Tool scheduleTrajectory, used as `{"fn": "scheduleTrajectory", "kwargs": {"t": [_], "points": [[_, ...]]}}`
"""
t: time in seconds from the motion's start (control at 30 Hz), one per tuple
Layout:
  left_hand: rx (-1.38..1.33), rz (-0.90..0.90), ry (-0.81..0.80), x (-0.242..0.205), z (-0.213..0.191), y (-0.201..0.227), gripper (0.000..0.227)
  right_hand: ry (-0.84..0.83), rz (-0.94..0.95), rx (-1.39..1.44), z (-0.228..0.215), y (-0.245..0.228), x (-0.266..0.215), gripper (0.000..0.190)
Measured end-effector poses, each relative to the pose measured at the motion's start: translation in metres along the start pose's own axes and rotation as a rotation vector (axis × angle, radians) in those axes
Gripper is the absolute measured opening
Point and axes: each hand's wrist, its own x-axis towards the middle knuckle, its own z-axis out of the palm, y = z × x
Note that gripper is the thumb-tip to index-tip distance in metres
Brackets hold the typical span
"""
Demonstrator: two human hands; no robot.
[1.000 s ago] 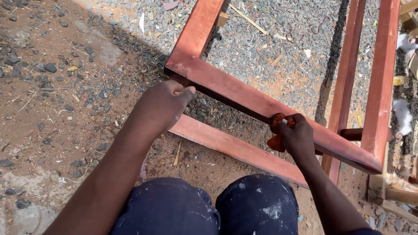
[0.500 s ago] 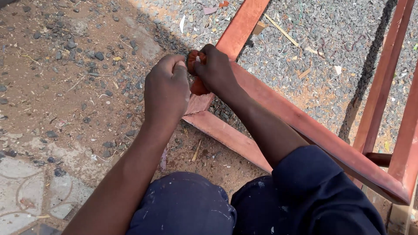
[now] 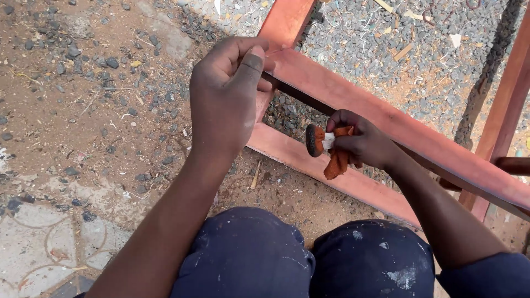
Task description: Applying dark wood stain to a wooden frame using a cloth.
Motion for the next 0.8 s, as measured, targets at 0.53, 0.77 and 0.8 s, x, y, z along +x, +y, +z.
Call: {"fn": "scheduleTrajectory", "kwargs": {"t": [0.53, 0.77, 0.8], "points": [[0.482, -0.512, -0.826, -0.268, 0.160, 0.112, 0.058, 0.799, 0.008, 1.082, 0.024, 0.113, -0.334, 0.009], [0.691, -0.642, -1.068, -0.366, 0.157, 0.050, 0.047, 1.183, 0.566, 1.204, 0.166, 0.152, -0.506, 0.013], [0.706, -0.625, -1.091, -0.378, 0.154, 0.042, 0.047, 1.203, 0.563, 1.228, 0.187, 0.158, -0.524, 0.013]]}}
